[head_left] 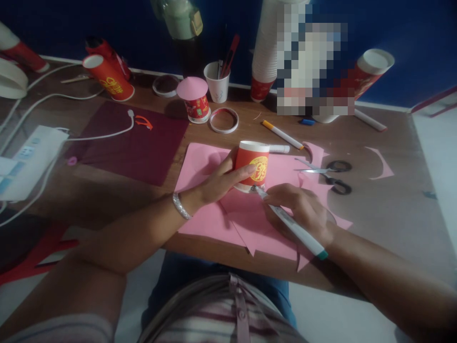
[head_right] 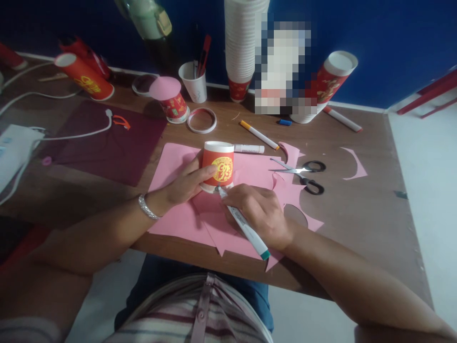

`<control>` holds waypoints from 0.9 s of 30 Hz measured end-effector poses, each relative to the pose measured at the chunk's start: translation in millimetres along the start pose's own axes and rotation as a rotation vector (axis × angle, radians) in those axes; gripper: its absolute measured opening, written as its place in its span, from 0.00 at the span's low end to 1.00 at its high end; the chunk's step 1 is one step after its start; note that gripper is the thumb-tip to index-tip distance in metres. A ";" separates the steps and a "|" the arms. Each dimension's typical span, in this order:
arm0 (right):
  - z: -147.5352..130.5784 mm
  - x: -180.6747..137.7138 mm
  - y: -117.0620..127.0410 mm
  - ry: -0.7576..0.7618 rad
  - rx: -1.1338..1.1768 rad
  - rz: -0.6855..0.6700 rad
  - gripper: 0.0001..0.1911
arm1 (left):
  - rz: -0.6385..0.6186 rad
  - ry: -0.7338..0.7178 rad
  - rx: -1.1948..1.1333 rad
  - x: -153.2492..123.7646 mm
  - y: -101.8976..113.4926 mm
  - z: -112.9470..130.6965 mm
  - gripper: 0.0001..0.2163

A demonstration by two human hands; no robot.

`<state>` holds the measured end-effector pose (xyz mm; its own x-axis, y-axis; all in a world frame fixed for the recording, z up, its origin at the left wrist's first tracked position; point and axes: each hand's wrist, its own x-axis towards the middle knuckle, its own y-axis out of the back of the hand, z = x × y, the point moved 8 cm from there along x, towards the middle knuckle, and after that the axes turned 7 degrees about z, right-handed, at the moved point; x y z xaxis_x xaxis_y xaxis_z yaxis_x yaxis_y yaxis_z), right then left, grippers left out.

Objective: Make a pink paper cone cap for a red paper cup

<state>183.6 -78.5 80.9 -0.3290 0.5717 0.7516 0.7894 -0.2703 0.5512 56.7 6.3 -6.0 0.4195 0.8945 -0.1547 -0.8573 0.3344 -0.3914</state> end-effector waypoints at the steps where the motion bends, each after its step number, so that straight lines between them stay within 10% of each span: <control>1: -0.1 0.2 -0.3 0.007 0.004 -0.005 0.11 | -0.002 -0.002 0.008 -0.1 0.0 0.0 0.21; 27: 12.1 -4.6 1.7 -0.084 -0.023 0.077 0.10 | -0.048 -0.011 -0.014 -1.2 -4.6 1.0 0.21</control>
<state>192.7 -72.2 73.9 -0.2223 0.6110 0.7597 0.7982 -0.3334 0.5017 59.8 4.0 -3.1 0.4566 0.8807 -0.1260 -0.8321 0.3727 -0.4107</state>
